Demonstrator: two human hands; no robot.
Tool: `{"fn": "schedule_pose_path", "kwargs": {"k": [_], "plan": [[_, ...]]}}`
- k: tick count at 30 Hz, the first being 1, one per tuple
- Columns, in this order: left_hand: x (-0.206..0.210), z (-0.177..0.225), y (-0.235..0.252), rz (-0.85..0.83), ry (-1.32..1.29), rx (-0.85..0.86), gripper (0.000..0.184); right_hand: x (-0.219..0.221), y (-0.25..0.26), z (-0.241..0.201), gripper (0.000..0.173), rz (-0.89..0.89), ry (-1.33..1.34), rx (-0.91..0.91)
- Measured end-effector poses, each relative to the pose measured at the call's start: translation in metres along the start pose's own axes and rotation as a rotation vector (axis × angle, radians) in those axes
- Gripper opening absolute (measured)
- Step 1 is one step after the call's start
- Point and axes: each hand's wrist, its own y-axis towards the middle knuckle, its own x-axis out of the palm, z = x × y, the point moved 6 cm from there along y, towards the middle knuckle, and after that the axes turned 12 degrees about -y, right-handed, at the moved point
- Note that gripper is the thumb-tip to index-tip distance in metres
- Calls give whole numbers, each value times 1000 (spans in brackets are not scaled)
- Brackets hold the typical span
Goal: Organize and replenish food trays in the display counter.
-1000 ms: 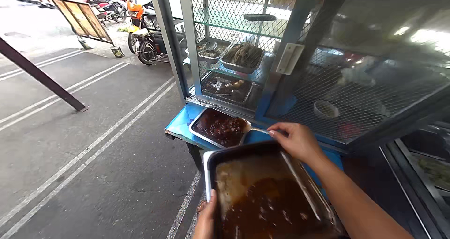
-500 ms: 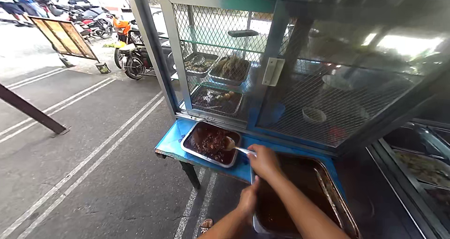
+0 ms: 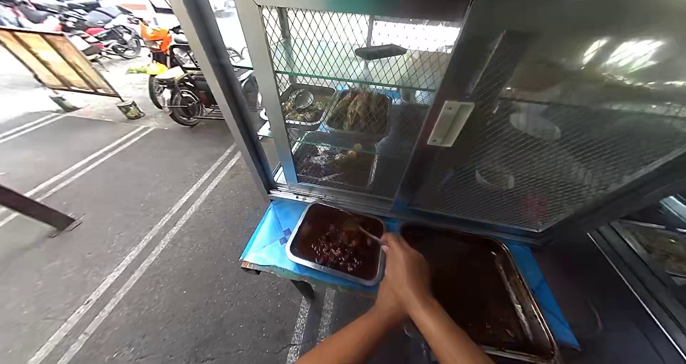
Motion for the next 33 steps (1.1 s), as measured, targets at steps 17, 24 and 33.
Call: {"fn": "schedule_pose_path", "kwargs": {"k": [17, 24, 33], "plan": [[-329, -112, -29, 444, 154, -382, 45, 60, -48, 5, 56, -581, 397, 672], [-303, -139, 16, 500, 24, -269, 42, 86, -48, 3, 41, -652, 441, 744], [-297, -136, 5, 608, -137, -201, 38, 89, -46, 7, 39, -713, 479, 761]]}}
